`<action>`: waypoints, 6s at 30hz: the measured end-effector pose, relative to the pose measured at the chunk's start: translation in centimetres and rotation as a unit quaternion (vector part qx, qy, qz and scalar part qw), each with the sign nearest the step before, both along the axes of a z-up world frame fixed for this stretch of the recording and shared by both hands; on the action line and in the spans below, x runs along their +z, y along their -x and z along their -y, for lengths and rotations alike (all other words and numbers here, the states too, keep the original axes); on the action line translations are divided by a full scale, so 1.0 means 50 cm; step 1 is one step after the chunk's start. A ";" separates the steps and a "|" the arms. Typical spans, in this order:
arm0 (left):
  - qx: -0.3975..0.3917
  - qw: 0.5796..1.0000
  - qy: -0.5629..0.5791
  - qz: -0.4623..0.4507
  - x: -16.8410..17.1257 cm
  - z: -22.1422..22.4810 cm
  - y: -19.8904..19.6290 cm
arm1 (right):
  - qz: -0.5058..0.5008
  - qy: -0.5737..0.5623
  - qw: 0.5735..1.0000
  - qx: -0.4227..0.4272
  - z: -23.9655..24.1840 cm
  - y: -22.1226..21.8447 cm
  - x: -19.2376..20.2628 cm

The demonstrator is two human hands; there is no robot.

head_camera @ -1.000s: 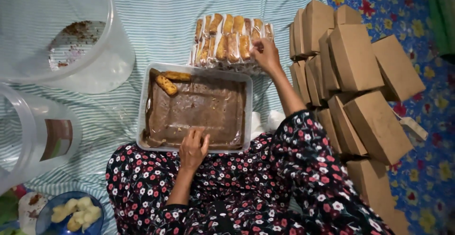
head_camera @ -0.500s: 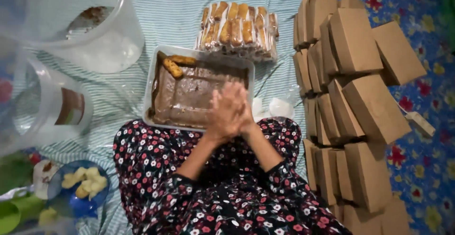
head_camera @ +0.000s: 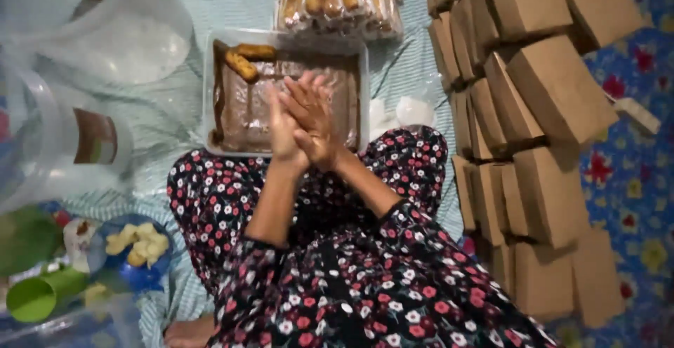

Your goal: The person is individually bagging fried food items into plastic sleeves and organizing them.

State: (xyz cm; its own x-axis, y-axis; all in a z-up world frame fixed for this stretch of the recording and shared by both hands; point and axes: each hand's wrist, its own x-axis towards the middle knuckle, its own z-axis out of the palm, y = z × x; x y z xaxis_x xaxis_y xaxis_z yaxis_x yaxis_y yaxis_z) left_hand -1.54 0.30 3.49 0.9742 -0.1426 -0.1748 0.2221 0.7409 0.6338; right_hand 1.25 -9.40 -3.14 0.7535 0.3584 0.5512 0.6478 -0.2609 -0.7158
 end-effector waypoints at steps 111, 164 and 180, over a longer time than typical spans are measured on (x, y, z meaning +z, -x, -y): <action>0.069 0.632 -0.679 0.366 -0.187 0.080 0.047 | -0.526 -0.376 0.762 -0.031 0.262 0.055 -0.028; -0.059 0.798 -0.595 -0.076 -0.488 -0.138 -0.172 | -0.368 0.070 0.913 -0.160 0.057 -0.188 -0.236; 0.057 0.732 -0.679 -0.010 -0.484 -0.182 -0.234 | -0.280 0.258 0.920 -0.094 0.130 -0.229 -0.262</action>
